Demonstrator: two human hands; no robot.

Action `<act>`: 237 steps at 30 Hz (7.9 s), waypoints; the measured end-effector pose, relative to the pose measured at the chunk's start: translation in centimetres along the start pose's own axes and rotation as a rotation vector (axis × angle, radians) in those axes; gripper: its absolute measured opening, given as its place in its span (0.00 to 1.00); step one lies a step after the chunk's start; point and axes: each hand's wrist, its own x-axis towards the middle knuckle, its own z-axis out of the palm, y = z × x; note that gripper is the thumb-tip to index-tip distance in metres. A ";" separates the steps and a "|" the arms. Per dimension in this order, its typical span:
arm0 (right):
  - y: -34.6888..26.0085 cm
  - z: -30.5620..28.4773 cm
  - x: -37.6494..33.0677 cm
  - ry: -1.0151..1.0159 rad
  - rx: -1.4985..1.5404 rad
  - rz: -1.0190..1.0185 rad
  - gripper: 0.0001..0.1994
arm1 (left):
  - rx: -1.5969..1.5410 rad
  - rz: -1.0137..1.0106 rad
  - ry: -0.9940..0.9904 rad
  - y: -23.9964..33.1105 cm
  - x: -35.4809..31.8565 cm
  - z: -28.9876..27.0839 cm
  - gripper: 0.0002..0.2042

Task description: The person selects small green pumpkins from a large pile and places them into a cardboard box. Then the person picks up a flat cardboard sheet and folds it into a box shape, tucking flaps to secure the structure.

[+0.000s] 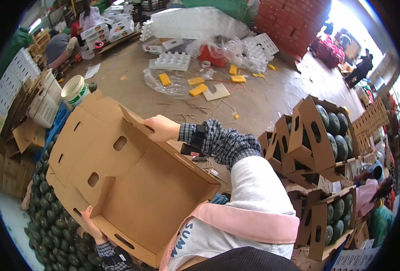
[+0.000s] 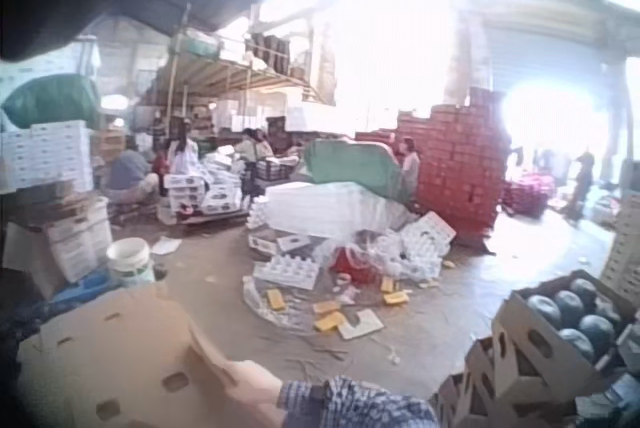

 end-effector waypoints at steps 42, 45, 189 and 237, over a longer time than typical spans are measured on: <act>1.2 0.6 0.4 0.125 0.590 -0.201 0.19 | 0.144 0.466 0.133 1.9 0.2 2.2 0.25; 4.5 3.9 -0.4 -0.135 1.291 -0.082 0.30 | 0.266 0.480 0.084 3.4 -1.3 4.0 0.21; -14.1 19.7 -7.8 -0.425 -0.552 -1.136 0.40 | -0.565 -0.164 0.507 -8.9 -15.5 2.2 0.24; -15.1 24.5 -6.0 -0.208 -0.454 -0.902 0.47 | -0.947 0.192 0.581 -10.9 -8.8 0.5 0.21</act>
